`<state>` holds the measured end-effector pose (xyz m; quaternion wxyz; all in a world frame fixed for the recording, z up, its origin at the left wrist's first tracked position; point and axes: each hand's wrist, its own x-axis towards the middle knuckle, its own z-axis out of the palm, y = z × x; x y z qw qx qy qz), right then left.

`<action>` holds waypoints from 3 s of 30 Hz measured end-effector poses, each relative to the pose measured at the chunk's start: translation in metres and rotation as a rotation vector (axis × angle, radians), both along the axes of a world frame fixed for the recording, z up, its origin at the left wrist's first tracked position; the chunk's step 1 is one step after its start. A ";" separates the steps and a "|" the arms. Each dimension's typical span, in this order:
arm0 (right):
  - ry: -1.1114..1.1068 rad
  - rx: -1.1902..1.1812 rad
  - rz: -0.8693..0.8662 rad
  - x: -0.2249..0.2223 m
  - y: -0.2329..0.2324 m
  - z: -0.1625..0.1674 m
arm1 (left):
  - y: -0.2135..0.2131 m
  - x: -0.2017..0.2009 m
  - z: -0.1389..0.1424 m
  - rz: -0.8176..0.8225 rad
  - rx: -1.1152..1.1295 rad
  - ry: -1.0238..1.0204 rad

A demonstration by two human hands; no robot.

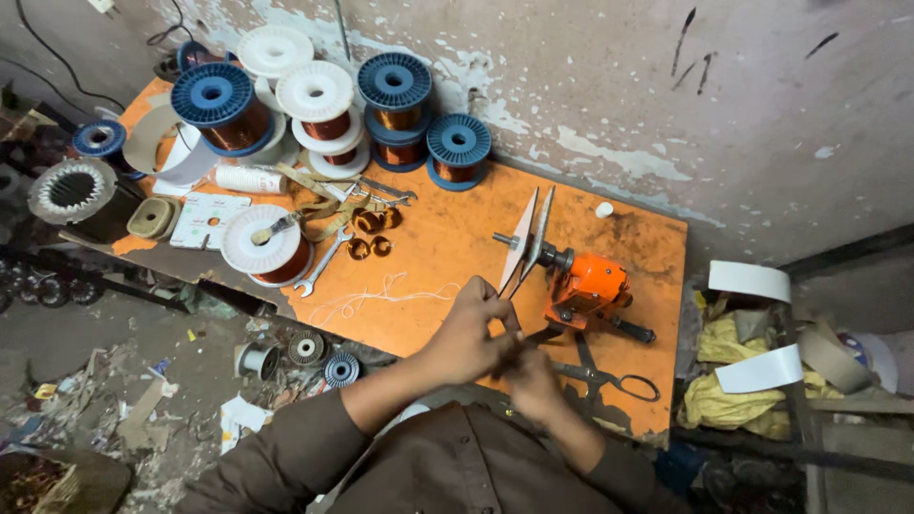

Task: The person operates a bench grinder to smooth a small metal piece, then ties a white string around a copper coil and secures it with a knot. The person uses scissors to cut the string and places the coil on a white card.

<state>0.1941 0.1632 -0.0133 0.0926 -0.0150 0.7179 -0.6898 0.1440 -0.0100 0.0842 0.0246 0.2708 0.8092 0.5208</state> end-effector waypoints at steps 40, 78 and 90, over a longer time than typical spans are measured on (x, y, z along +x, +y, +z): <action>-0.343 -0.460 -0.186 -0.052 0.003 -0.015 | 0.019 0.000 -0.026 0.222 -0.084 0.048; -0.163 -0.562 -0.031 -0.043 0.026 -0.012 | -0.011 0.012 -0.025 0.109 -0.299 0.798; -0.356 -0.587 0.026 -0.035 0.018 -0.016 | -0.014 0.016 -0.030 0.183 -0.210 0.636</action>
